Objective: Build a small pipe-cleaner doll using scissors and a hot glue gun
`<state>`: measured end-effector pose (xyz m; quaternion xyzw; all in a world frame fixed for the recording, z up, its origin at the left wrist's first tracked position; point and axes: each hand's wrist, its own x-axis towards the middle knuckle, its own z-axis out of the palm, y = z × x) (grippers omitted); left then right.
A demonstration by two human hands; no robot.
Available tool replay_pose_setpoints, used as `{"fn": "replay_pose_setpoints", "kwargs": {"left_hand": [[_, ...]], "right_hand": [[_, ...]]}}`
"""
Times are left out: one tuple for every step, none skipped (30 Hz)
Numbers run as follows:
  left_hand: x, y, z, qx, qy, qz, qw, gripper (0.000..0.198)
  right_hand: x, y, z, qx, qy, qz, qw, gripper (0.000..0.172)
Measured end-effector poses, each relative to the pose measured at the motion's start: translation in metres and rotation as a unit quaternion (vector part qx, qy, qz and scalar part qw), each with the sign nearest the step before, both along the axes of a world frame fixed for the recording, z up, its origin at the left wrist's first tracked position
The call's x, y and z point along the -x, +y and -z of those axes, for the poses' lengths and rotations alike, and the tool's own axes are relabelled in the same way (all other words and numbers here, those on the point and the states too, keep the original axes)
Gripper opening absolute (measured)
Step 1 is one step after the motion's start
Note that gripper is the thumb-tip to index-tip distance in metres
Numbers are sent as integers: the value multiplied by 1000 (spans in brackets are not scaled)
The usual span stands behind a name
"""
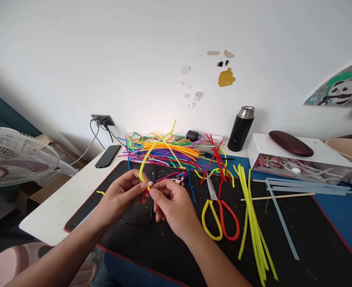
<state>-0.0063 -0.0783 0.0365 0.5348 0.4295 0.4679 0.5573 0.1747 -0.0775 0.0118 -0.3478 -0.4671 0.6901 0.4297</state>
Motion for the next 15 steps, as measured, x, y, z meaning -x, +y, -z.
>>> {"fn": "replay_pose_setpoints", "kwargs": {"left_hand": [[0, 0, 0, 1, -1, -1, 1000, 30], [0, 0, 0, 1, -4, -3, 1000, 30], [0, 0, 1, 2, -8, -5, 1000, 30], [-1, 0, 1, 3, -12, -7, 1000, 30], [-1, 0, 2, 4, -16, -9, 1000, 30], [-1, 1, 3, 6, -20, -11, 1000, 31], [-2, 1, 3, 7, -25, -13, 1000, 31], [-2, 1, 4, 9, -29, -15, 999, 31], [-2, 1, 5, 9, -33, -16, 999, 32], [-2, 1, 5, 9, -36, -18, 999, 31], [-1, 1, 6, 7, -38, -19, 999, 31], [0, 2, 6, 5, -40, -19, 999, 30], [1, 2, 6, 3, -40, -19, 999, 29], [2, 2, 7, 0, -40, -18, 999, 28], [4, 2, 7, -4, -40, -17, 999, 26]], "right_hand": [[0, 0, 0, 0, 0, 0, 1000, 43], [0, 0, 0, -1, 0, 1, 1000, 44], [0, 0, 0, -1, 1, 0, 1000, 44], [0, 0, 0, -2, 1, 0, 1000, 44], [0, 0, 0, -2, 1, -1, 1000, 44], [0, 0, 0, -2, 2, -2, 1000, 44], [0, 0, 1, -1, 3, -3, 1000, 43], [1, 0, 1, 0, 5, -4, 1000, 43], [1, 0, 1, 1, 6, -6, 1000, 42], [1, 0, 1, 2, 7, -8, 1000, 42], [1, -1, 1, 3, 7, -10, 1000, 41], [1, -1, 1, 3, 6, -11, 1000, 41], [1, -1, 0, 2, 4, -13, 1000, 40], [1, -1, 0, 1, 2, -15, 1000, 40], [1, -2, -1, -1, -2, -17, 1000, 39]]}}
